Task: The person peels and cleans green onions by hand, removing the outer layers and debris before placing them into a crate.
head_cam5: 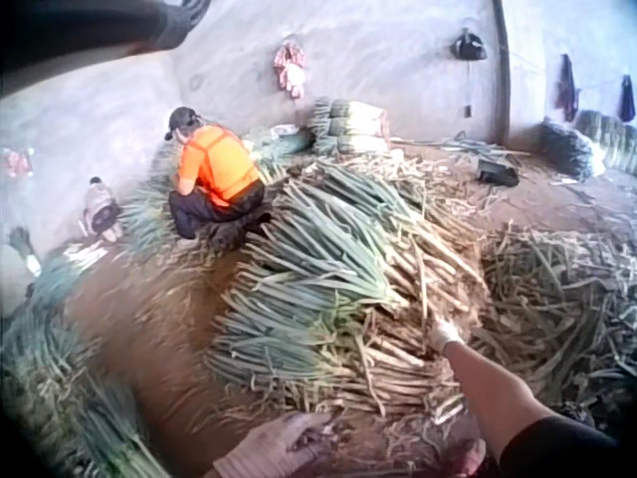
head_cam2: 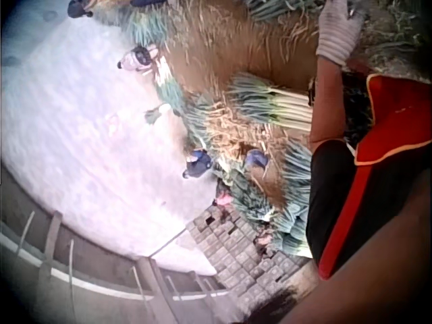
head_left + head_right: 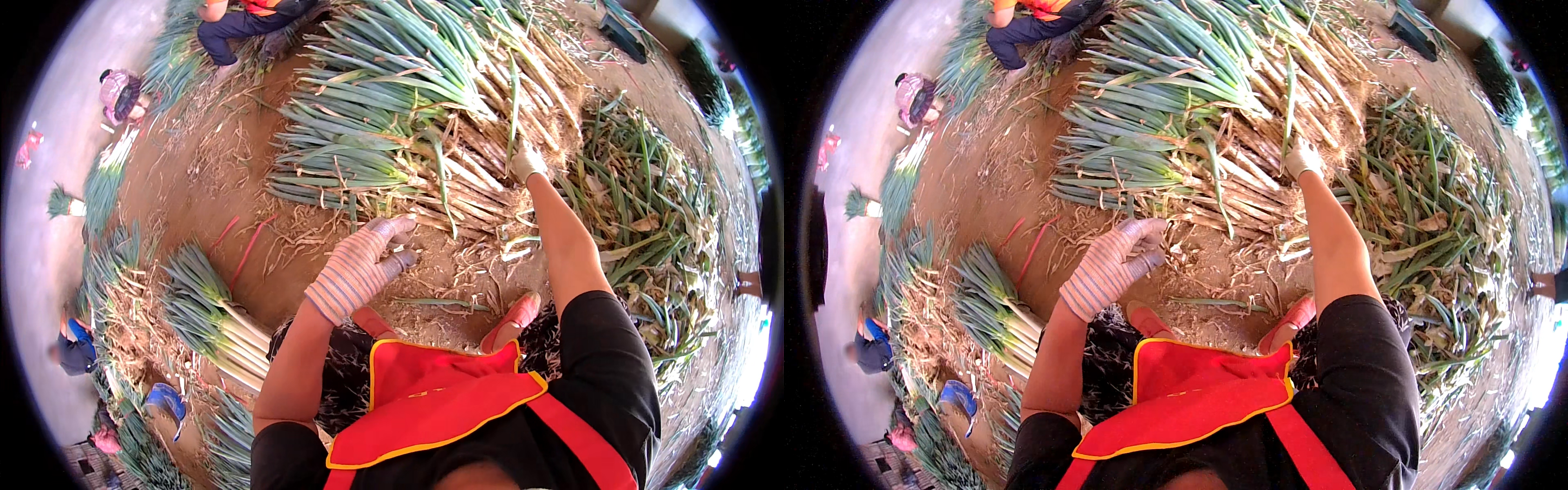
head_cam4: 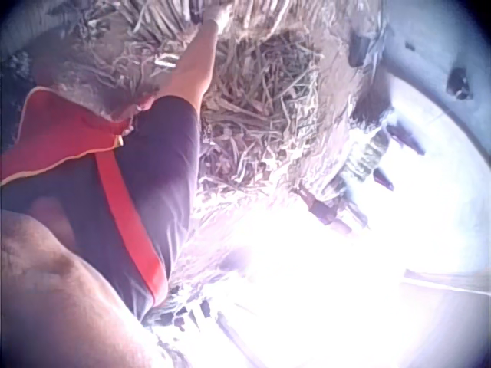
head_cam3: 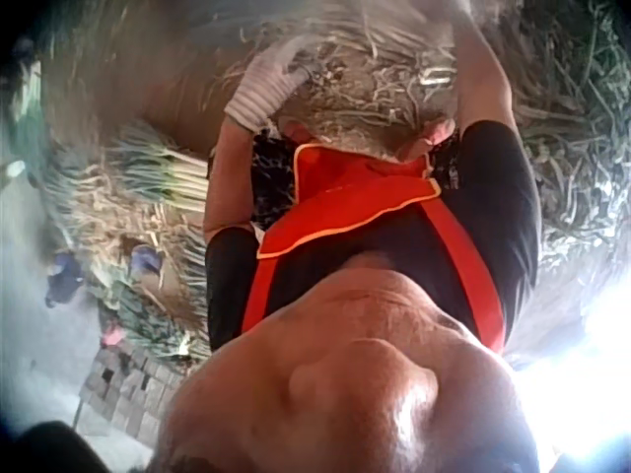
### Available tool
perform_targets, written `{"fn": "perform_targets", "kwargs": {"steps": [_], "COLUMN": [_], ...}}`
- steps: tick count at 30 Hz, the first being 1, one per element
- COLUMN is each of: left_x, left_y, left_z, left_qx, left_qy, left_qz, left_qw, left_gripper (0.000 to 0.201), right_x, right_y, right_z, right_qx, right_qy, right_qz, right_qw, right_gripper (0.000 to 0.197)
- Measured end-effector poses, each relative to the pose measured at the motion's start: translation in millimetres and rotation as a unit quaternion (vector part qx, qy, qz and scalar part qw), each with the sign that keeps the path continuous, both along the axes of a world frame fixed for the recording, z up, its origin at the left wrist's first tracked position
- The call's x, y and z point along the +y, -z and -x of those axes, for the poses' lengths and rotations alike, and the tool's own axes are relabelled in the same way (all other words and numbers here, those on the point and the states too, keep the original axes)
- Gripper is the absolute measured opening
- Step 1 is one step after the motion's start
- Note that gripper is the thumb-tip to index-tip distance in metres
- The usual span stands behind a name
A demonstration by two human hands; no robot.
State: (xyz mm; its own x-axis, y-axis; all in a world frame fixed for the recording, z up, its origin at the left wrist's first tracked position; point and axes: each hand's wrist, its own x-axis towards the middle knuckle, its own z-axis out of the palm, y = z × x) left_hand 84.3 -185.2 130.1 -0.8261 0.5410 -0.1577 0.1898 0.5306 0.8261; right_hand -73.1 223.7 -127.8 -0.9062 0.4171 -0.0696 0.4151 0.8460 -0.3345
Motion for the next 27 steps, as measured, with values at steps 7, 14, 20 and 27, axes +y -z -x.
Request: {"fn": "perform_targets", "kwargs": {"steps": [7, 14, 20, 27], "left_x": [-6.6, -25.0, -11.6, -12.6], "left_y": [17.5, 71.4, 39.8, 24.8], "left_z": [18.3, 64.2, 61.8, 34.8], "left_qx": [-0.006, 0.082, -0.219, -0.276], "left_qy": [-0.02, -0.175, -0.141, -0.103], "left_qz": [-0.047, -0.172, -0.607, -0.666], "left_qw": [0.999, 0.966, 0.751, 0.686], "left_gripper": [0.039, 0.046, 0.05, 0.033], "right_x": [-30.4, -209.9, -284.6, -292.5], "right_y": [-44.9, -146.9, -166.3, -256.1], "right_z": [-11.3, -137.4, -245.1, -165.6], "right_qx": [-0.083, 0.118, 0.191, 0.233], "right_qy": [-0.003, -0.061, -0.112, -0.165], "right_qz": [0.088, 0.407, 0.414, 0.597], "right_qw": [0.993, 0.903, 0.883, 0.75], "right_gripper": [0.044, 0.03, 0.039, 0.031]}}
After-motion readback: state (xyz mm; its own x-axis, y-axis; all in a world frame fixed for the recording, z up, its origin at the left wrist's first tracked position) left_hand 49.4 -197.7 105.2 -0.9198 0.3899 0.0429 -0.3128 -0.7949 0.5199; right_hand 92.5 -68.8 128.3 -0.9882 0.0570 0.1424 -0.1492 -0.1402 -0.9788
